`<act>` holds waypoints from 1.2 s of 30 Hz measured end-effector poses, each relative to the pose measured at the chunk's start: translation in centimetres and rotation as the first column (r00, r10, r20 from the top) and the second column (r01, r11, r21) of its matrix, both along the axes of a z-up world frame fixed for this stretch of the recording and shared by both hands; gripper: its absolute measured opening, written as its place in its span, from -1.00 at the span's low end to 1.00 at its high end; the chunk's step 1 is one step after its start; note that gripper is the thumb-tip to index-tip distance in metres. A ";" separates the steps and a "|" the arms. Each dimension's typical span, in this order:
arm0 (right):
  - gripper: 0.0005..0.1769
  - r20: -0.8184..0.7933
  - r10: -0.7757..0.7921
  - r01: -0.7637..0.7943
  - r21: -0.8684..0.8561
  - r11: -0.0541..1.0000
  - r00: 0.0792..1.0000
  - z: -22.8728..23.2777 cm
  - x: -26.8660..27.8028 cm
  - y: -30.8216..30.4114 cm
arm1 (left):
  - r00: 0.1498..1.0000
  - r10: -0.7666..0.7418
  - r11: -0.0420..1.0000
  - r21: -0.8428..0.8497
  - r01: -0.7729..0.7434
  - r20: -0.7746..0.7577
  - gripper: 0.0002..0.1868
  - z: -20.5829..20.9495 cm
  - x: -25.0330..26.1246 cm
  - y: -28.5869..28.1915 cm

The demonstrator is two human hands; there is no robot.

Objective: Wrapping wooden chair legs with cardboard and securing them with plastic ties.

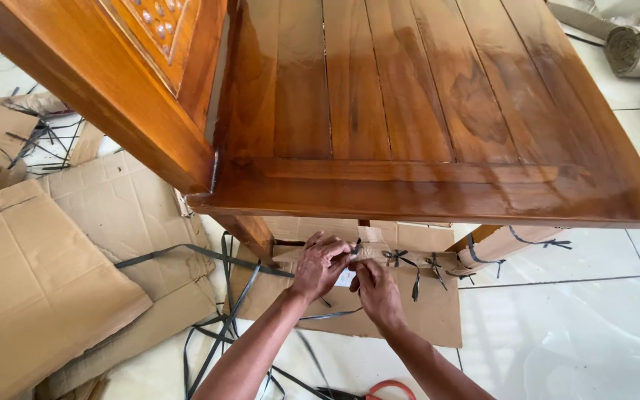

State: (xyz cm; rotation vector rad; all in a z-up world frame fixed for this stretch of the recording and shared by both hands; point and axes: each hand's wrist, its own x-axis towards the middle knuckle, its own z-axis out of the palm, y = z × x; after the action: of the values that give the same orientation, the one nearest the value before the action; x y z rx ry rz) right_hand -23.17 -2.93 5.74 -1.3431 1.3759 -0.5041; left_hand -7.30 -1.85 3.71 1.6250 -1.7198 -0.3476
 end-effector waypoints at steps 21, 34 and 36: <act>-0.83 0.090 -0.146 0.157 -0.133 0.979 0.985 -0.4 0.2 -1.2 | 0.976 0.023 0.999 0.053 -0.012 -0.217 -0.91 0.4 -0.4 1.0; -0.76 0.381 -0.252 0.223 0.120 0.967 0.890 1.1 0.4 -0.9 | 0.909 0.144 0.990 0.056 -0.132 -0.390 -0.90 1.5 -1.0 2.1; -0.73 0.407 -0.264 0.227 0.138 0.964 0.874 -0.2 0.4 -1.2 | 0.892 0.177 0.984 0.086 -0.155 -0.416 -0.92 2.1 -1.3 2.4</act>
State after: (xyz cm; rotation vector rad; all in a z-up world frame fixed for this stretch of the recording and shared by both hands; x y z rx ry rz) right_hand -22.72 -4.10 5.49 -0.9189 1.1912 -0.8454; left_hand -8.62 0.52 5.80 1.5795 -1.2448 -0.6149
